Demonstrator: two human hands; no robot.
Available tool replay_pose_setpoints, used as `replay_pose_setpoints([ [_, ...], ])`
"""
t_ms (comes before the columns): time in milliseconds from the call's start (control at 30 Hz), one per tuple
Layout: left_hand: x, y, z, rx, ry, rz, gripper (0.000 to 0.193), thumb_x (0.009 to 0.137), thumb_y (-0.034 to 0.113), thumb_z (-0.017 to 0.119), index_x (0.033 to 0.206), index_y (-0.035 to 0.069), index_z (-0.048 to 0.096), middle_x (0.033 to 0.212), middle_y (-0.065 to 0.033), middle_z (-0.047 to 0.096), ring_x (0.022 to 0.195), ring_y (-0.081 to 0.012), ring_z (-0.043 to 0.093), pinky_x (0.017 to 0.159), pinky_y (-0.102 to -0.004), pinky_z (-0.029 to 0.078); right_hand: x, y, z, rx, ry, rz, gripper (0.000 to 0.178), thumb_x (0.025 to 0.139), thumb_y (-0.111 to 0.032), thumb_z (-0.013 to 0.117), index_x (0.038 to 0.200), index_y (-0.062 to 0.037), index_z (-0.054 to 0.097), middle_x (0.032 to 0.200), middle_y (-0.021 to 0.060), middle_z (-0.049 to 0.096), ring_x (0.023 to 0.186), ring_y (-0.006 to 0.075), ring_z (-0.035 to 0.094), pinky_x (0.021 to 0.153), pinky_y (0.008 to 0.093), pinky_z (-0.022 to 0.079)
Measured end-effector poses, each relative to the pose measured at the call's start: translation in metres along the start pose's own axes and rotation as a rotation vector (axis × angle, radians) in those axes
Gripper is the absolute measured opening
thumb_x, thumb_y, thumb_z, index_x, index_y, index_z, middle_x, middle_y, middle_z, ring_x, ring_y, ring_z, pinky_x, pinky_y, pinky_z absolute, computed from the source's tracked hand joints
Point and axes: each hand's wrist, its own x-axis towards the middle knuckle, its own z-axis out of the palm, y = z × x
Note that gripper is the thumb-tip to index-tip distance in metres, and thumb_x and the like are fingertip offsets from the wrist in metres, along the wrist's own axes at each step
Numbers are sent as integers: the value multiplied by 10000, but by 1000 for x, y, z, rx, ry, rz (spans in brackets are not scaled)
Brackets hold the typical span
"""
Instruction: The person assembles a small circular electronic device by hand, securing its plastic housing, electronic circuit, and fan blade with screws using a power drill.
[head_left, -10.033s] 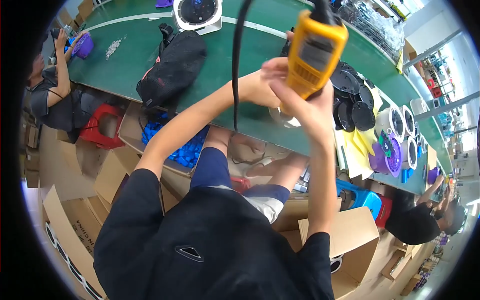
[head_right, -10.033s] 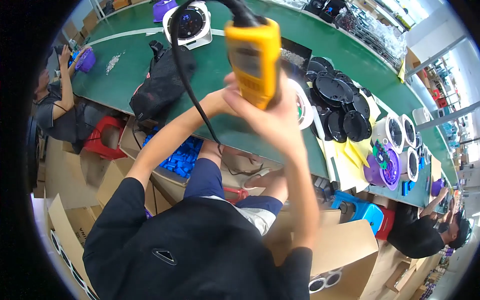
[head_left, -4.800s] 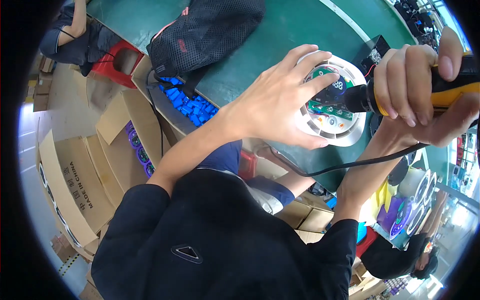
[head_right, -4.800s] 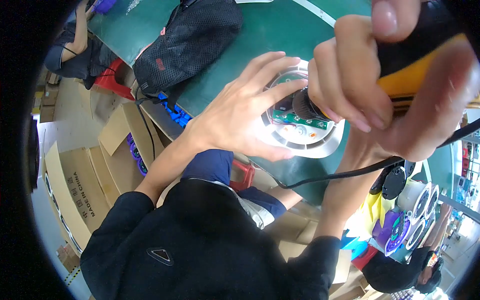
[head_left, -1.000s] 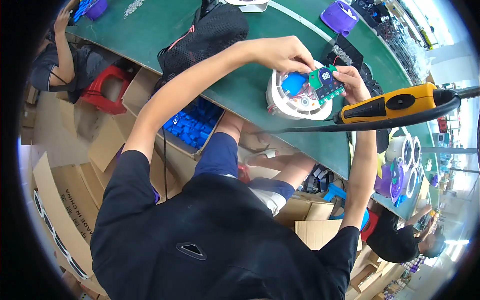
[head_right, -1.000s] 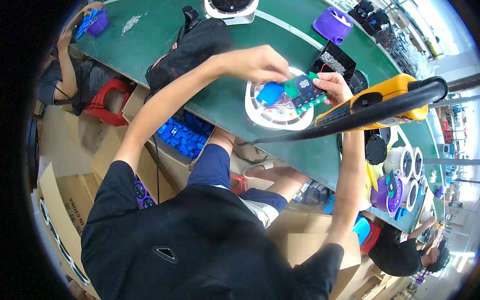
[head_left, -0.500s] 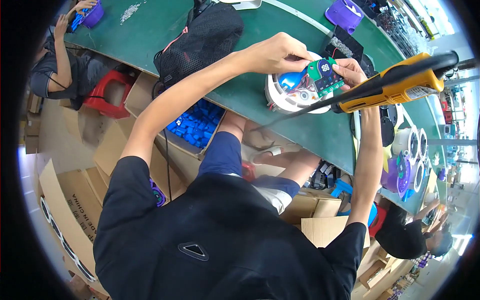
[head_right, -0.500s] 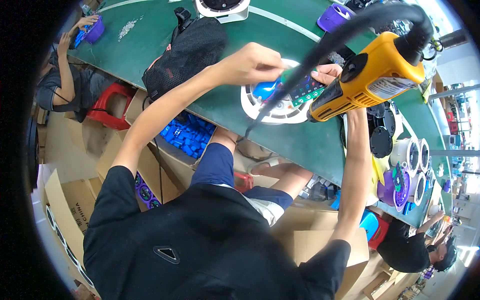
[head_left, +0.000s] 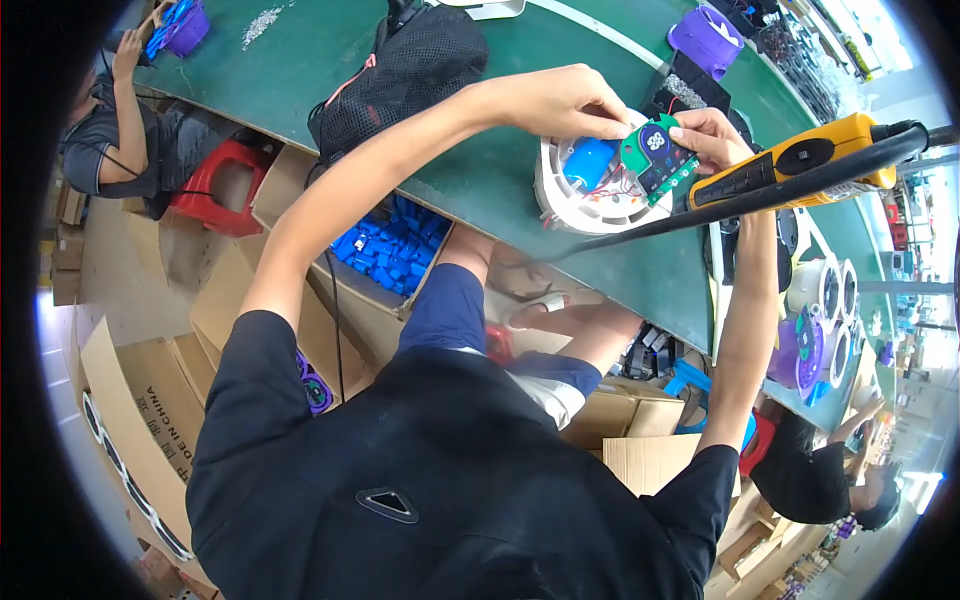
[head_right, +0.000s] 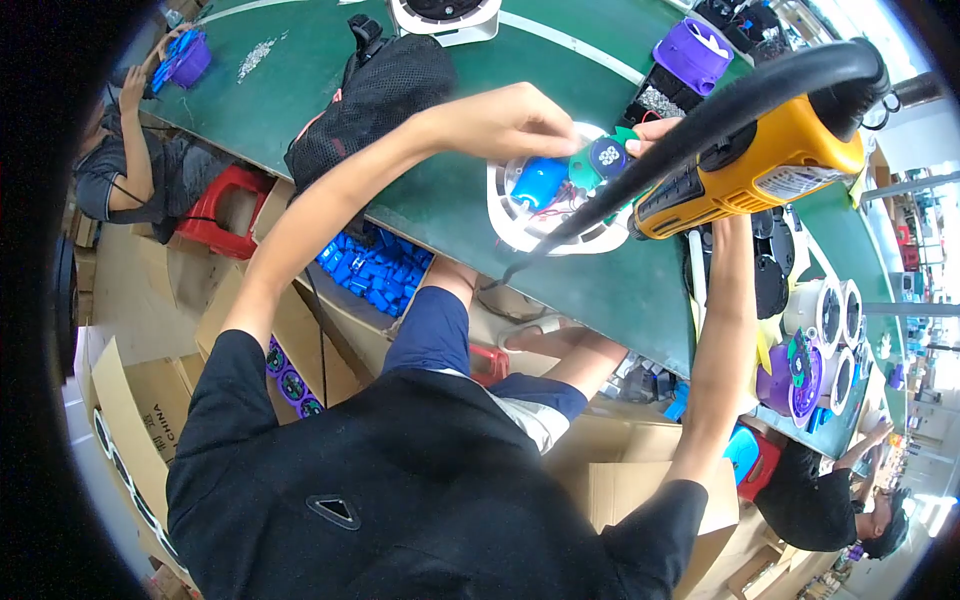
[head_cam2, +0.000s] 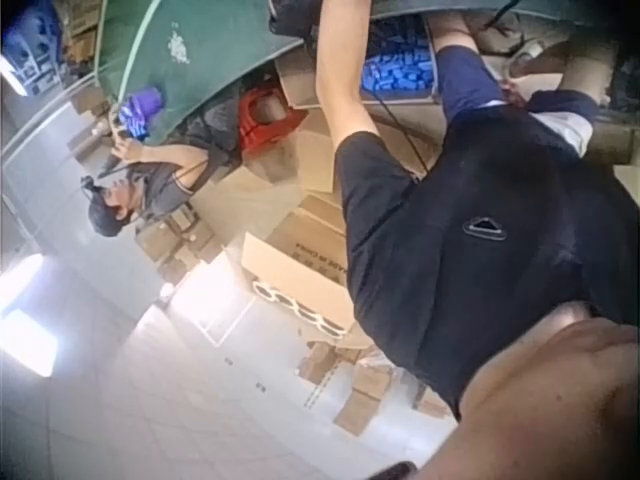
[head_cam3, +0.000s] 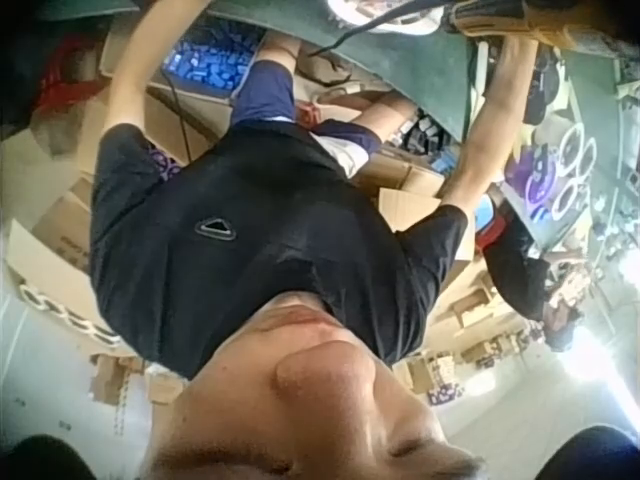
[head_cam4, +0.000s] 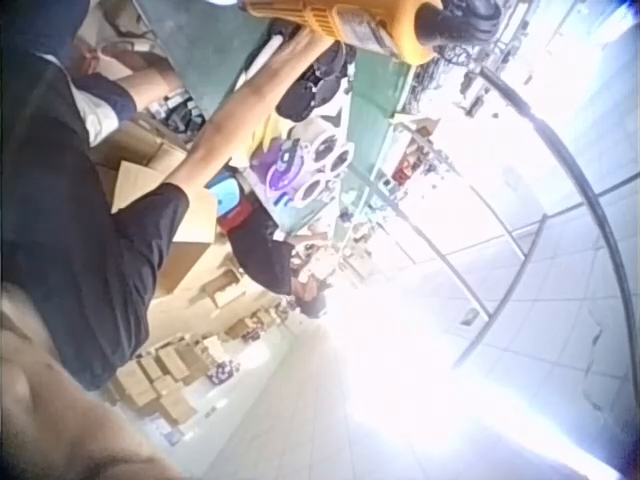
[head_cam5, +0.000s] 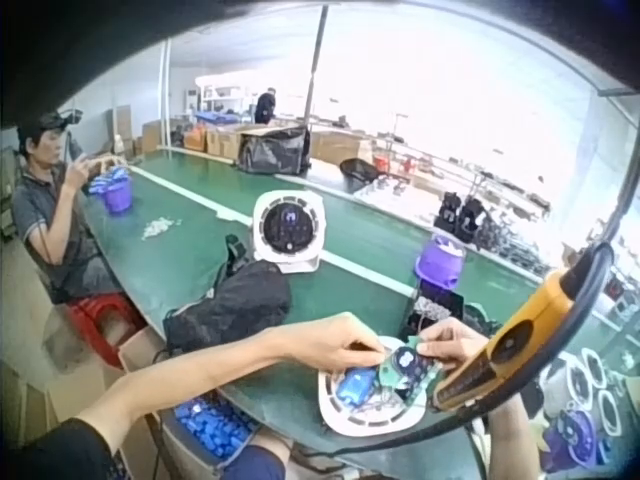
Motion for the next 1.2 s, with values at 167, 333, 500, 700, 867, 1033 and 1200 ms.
replay_pose_setpoints([
  [167, 6, 6, -2, 93, -92, 24, 253, 941, 177, 578, 832, -49, 607, 617, -162, 513, 556, -229, 488, 564, -360, 427, -10, -16, 8, -4, 24, 87, 230, 894, -170, 715, 1057, -42, 614, 837, -15, 630, 545, 1, 441, 456, 165, 306],
  [333, 10, 15, 3, 328, -111, -14, 223, 926, 153, 561, 824, -42, 594, 687, -194, 564, 597, -316, 520, 597, -374, 453, -14, -3, 1, -123, 143, 16, 291, 871, -186, 752, 1079, -35, 616, 872, -11, 650, 676, 22, 540, 575, 169, 407],
  [500, 14, 12, 9, 235, -36, 107, 195, 920, 140, 547, 914, -21, 656, 755, -192, 643, 633, -334, 587, 633, -367, 489, -1, 74, -61, -41, 243, -278, 295, 875, -184, 752, 1090, -28, 624, 903, 1, 667, 728, 40, 562, 620, 179, 417],
  [700, 3, 9, 7, 246, 19, 37, 207, 930, 147, 534, 966, -16, 656, 805, -211, 654, 712, -350, 629, 659, -379, 503, -4, 16, -12, -161, 195, -103, 302, 892, -179, 740, 1104, -9, 608, 920, 31, 679, 752, 49, 586, 620, 183, 456],
  [867, 8, 19, -2, 205, -133, 37, 228, 939, 149, 556, 1042, -20, 668, 886, -196, 683, 757, -301, 656, 719, -353, 522, -20, 9, -1, 18, 210, -204, 208, 802, -132, 820, 912, -20, 685, 806, -4, 645, 734, 76, 610, 675, 249, 528],
  [1033, 20, 21, -13, 70, -314, -67, 290, 942, 182, 615, 1126, -34, 674, 951, -148, 717, 820, -196, 666, 794, -305, 532, -14, 3, -17, -157, 98, -108, 291, 790, -201, 842, 944, -14, 681, 813, 29, 660, 701, 106, 645, 640, 276, 554],
  [1200, 25, 24, -20, -133, -375, -190, 294, 929, 178, 643, 1076, -72, 692, 942, -97, 722, 827, -117, 648, 802, -259, 531, -14, 9, -17, -175, 168, -119, 309, 786, -179, 842, 990, -8, 685, 823, 46, 675, 699, 133, 664, 637, 292, 571],
])
